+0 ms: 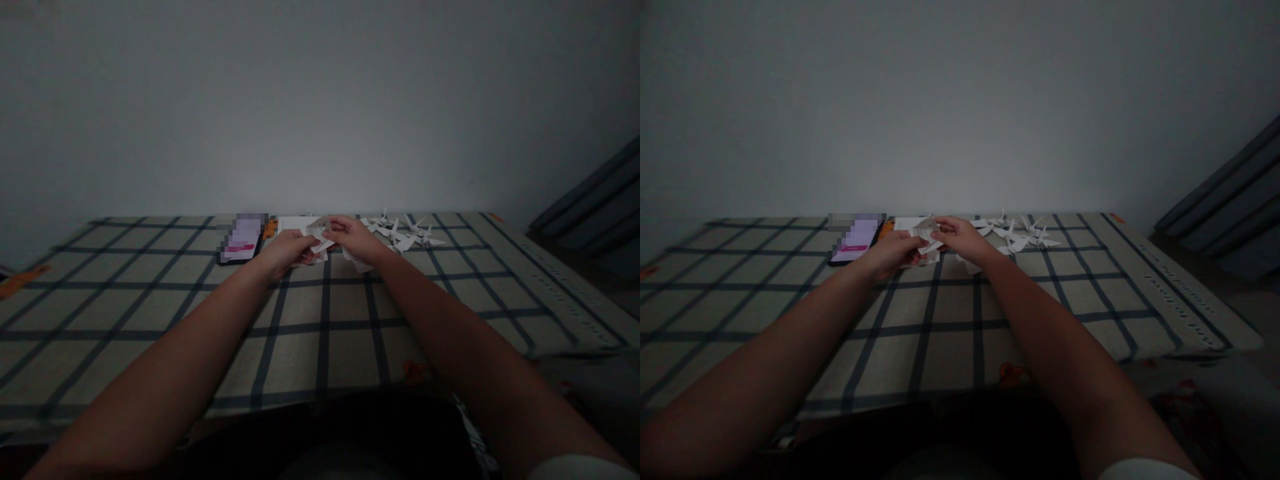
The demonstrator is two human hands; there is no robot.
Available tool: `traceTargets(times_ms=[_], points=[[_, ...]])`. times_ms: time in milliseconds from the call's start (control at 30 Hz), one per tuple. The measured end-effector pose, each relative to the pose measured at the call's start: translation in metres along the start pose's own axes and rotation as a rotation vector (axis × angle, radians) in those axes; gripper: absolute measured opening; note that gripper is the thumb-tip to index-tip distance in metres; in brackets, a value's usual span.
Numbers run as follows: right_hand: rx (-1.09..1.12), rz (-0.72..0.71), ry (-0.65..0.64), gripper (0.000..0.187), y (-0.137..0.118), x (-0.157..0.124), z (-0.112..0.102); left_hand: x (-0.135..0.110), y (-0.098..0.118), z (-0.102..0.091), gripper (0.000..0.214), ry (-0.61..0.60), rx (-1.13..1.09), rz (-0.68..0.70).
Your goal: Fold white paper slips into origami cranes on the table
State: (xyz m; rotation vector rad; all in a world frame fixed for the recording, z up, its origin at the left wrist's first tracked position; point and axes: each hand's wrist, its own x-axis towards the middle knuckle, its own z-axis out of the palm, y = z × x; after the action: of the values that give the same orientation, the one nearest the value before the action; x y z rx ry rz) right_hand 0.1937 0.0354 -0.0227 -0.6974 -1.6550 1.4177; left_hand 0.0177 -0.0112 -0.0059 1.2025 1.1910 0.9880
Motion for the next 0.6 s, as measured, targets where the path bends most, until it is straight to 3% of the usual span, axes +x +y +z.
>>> traceTargets(times_ms=[600], points=[[-0.036, -0.018, 0.003, 0.034, -0.0003, -0.0004, 0.0011, -0.0036, -0.0003, 0.0033, 0.008, -0.014, 0.111, 0.041]])
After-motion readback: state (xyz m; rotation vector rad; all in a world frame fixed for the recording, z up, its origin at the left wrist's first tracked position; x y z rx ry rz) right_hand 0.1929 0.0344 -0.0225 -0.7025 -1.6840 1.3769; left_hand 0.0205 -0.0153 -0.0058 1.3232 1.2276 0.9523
